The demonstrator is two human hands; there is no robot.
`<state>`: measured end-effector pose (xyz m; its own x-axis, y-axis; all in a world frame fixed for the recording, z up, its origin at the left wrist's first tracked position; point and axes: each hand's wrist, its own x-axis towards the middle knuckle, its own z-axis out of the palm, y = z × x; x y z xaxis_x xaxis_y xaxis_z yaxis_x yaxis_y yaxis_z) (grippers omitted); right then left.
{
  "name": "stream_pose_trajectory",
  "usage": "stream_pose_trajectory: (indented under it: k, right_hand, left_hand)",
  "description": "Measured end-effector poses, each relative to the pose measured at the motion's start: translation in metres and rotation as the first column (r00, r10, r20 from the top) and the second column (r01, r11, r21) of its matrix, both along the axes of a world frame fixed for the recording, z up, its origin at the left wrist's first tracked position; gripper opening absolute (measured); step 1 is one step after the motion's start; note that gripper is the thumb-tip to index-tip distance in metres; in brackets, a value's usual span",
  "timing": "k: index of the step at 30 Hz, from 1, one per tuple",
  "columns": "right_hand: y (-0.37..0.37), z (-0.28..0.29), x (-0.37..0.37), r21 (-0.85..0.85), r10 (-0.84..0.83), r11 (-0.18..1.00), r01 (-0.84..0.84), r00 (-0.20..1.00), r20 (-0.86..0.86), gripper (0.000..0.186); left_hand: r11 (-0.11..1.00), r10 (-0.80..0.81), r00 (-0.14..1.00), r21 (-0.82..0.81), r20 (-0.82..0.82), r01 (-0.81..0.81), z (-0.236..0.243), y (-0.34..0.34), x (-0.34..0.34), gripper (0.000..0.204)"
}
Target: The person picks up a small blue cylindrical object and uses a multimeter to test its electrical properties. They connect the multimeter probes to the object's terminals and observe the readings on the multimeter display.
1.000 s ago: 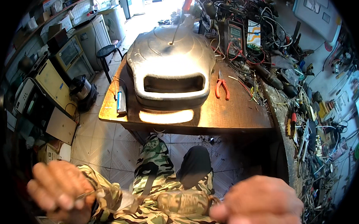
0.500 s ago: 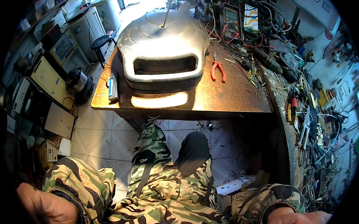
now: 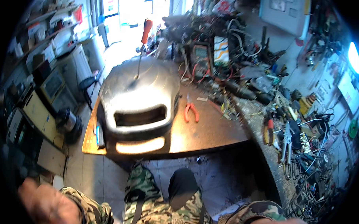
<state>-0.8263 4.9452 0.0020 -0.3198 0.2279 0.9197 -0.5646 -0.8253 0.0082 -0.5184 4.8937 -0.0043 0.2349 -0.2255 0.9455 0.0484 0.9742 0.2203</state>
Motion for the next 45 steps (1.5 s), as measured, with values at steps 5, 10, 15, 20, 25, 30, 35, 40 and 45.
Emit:
stream_pose_trajectory:
  k: [5, 10, 15, 20, 25, 30, 35, 40, 45]
  right_hand:
    - [-0.065, -0.006, -0.014, 0.659, 0.079, 0.746, 0.089, 0.972, -0.22, 0.012]
    - [-0.177, -0.049, -0.042, 0.874, 0.318, 0.368, 0.319, 0.839, -0.44, 0.016]
    - [-0.259, -0.079, -0.068, 0.881, 0.345, 0.122, 0.458, 0.812, -0.47, 0.021]
    - [-0.319, -0.098, -0.088, 0.896, 0.273, 0.056, 0.44, 0.857, -0.437, 0.02]
    - [-0.385, -0.108, -0.107, 0.913, 0.133, 0.118, 0.392, 0.904, -0.405, 0.017]
    - [-0.466, -0.102, -0.135, 0.797, -0.14, 0.338, 0.5, 0.864, -0.483, 0.011]
    - [-0.516, -0.101, -0.147, 0.645, -0.211, 0.338, 0.685, 0.723, -0.658, 0.009]
    - [-0.531, -0.093, -0.147, 0.377, -0.201, 0.355, 0.855, 0.464, -0.863, 0.015]
    - [-0.537, -0.083, -0.152, 0.286, -0.114, 0.467, 0.837, 0.377, -0.919, 0.009]
  left_hand:
    - [0.484, 0.27, 0.827, 0.673, 0.493, -0.559, -0.077, -0.103, 0.038, 0.037]
    - [0.382, 0.461, 0.267, 0.082, 0.846, -0.92, -0.149, -0.15, 0.06, 0.059]
    - [0.329, 0.457, 0.313, 0.169, 0.832, -0.929, -0.153, -0.166, 0.061, 0.053]
    - [0.239, 0.405, 0.331, 0.251, 0.852, -0.938, -0.148, -0.167, 0.054, 0.039]
    - [0.136, 0.441, 0.304, 0.272, 0.844, -0.953, -0.156, -0.169, 0.05, 0.033]
    - [0.183, 0.456, 0.627, 0.622, 0.632, -0.761, -0.157, -0.172, 0.044, 0.04]
    - [0.424, 0.05, 0.999, 0.905, -0.003, -0.019, -0.148, -0.173, 0.05, 0.028]
    - [0.271, 0.285, 0.948, 0.938, 0.139, -0.219, -0.15, -0.177, 0.053, 0.029]
    - [0.227, 0.322, 0.934, 0.946, 0.151, -0.231, -0.154, -0.18, 0.056, 0.031]
